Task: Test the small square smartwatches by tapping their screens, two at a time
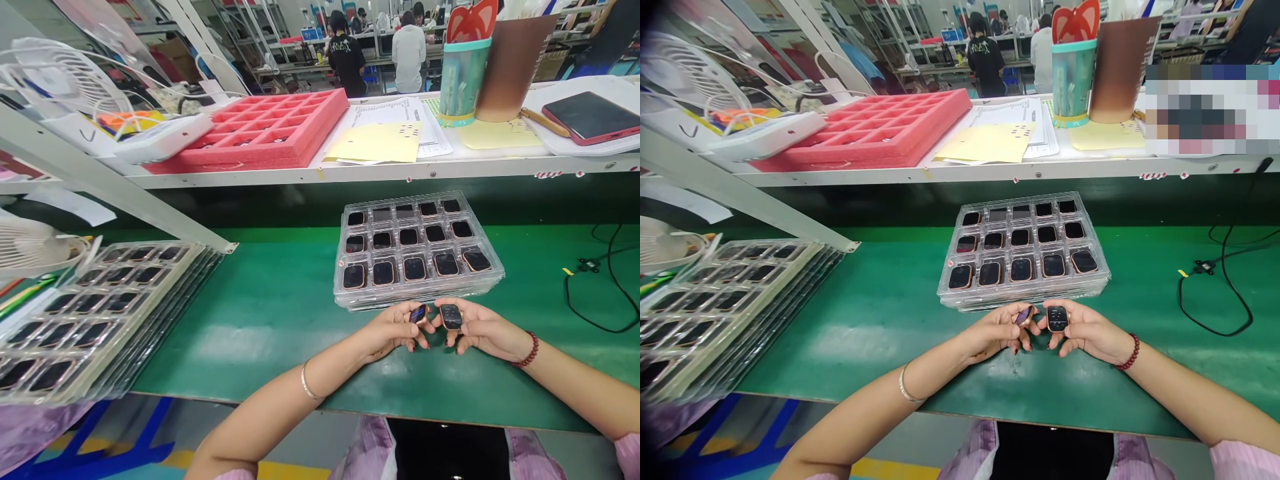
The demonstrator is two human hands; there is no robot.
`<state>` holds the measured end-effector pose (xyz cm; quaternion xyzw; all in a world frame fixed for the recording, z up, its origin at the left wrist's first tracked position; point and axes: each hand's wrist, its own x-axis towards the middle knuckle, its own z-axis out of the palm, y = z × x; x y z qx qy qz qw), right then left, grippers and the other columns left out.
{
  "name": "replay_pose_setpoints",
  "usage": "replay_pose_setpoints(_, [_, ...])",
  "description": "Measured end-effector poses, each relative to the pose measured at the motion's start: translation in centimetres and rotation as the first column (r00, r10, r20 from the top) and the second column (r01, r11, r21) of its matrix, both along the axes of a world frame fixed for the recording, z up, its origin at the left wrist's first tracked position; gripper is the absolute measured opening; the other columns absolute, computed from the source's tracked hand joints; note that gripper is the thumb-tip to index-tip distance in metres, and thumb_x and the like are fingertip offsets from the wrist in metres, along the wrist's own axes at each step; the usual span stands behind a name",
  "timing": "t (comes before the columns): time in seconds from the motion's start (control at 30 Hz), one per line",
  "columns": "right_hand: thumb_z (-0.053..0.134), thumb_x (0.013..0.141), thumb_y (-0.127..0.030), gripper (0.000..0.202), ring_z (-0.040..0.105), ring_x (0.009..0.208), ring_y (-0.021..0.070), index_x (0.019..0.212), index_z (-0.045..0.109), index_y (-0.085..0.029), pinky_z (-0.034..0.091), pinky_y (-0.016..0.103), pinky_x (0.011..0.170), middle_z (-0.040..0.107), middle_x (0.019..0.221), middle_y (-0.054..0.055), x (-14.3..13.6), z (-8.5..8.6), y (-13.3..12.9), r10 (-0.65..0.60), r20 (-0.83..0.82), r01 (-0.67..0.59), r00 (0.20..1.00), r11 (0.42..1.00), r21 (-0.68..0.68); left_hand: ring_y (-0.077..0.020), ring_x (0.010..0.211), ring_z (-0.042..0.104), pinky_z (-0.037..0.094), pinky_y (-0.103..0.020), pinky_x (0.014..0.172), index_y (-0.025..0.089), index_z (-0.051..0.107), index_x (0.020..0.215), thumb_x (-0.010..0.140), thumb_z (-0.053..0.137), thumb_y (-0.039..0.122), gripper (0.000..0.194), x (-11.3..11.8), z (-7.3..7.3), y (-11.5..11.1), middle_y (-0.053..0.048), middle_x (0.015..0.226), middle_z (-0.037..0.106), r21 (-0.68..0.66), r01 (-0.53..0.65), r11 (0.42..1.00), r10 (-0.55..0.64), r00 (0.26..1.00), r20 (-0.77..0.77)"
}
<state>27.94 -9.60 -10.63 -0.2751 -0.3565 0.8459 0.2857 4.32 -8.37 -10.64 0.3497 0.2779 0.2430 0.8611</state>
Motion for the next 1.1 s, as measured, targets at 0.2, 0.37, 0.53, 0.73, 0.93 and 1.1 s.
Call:
replay_pose_setpoints(0.2, [0.063, 0.078, -0.018, 0.042, 0.060, 0.070, 0.0117, 0.117, 0.046, -0.023, 0.053, 0.026, 0.061, 0.059, 0.099, 0.005, -0.8, -0.1, -0.5, -0.163, 0.215, 0.072, 0.963, 0.924, 0.375, -0.0141, 0.080, 0.065, 0.045, -0.021, 0.064, 0.020, 0.046, 0.115, 0.069, 0.067, 0.011, 0.051, 0.7, 0.2, -1.4, -0.005, 0.099, 0.060, 0.337, -0.057, 0.940, 0.129, 0.973, -0.193])
replay_pose_setpoints(0.37, [0.056, 0.078, -0.011, 0.034, 0.055, 0.068, 0.0123, 0.110, 0.048, -0.021, 0.048, 0.026, 0.063, 0.060, 0.088, 0.003, -1.2, 0.0, -1.2, -0.217, 0.354, -0.013, 0.910, 0.837, 0.547, -0.0133, 0.075, 0.064, 0.043, -0.022, 0.061, 0.016, 0.051, 0.114, 0.078, 0.058, 0.016, 0.037, 0.9, 0.1, -1.7, -0.005, 0.091, 0.062, 0.436, -0.058, 0.898, 0.200, 0.937, -0.288])
replay_pose_setpoints(0.53, [0.051, 0.077, -0.006, 0.035, 0.056, 0.072, 0.0139, 0.109, 0.050, -0.020, 0.045, 0.026, 0.063, 0.061, 0.086, 0.003, -1.2, 0.2, -1.3, -0.234, 0.410, -0.084, 0.881, 0.777, 0.623, -0.0145, 0.076, 0.064, 0.043, -0.022, 0.060, 0.017, 0.052, 0.114, 0.079, 0.059, 0.022, 0.037, 0.9, 0.1, -1.6, -0.007, 0.097, 0.064, 0.447, -0.051, 0.893, 0.196, 0.939, -0.284])
replay_pose_setpoints(0.73, [0.050, 0.078, -0.007, 0.031, 0.057, 0.074, 0.0151, 0.107, 0.050, -0.020, 0.045, 0.026, 0.065, 0.062, 0.086, 0.003, -1.2, 0.1, -1.3, -0.255, 0.416, -0.092, 0.873, 0.751, 0.654, -0.0154, 0.077, 0.065, 0.045, -0.024, 0.065, 0.018, 0.050, 0.122, 0.079, 0.059, 0.023, 0.045, 0.9, 0.1, -1.7, -0.007, 0.098, 0.064, 0.438, -0.058, 0.897, 0.196, 0.941, -0.277])
replay_pose_setpoints(0.93, [0.049, 0.080, -0.008, 0.030, 0.058, 0.075, 0.0155, 0.107, 0.050, -0.021, 0.047, 0.027, 0.065, 0.062, 0.087, 0.004, -1.2, -0.1, -1.2, -0.286, 0.413, -0.080, 0.865, 0.733, 0.675, -0.0171, 0.079, 0.065, 0.049, -0.028, 0.071, 0.017, 0.057, 0.114, 0.077, 0.061, 0.023, 0.037, 0.9, 0.1, -1.7, -0.008, 0.096, 0.065, 0.441, -0.058, 0.896, 0.200, 0.939, -0.281])
replay_pose_setpoints(1.1, [0.052, 0.079, -0.010, 0.032, 0.060, 0.084, 0.0183, 0.109, 0.049, -0.021, 0.048, 0.028, 0.069, 0.062, 0.094, 0.006, -1.1, -0.1, -1.2, -0.290, 0.420, -0.096, 0.860, 0.716, 0.691, -0.0178, 0.085, 0.065, 0.048, -0.035, 0.085, 0.017, 0.057, 0.115, 0.074, 0.066, 0.022, 0.042, 1.0, 0.1, -1.7, -0.009, 0.102, 0.065, 0.431, -0.075, 0.899, 0.196, 0.950, -0.242])
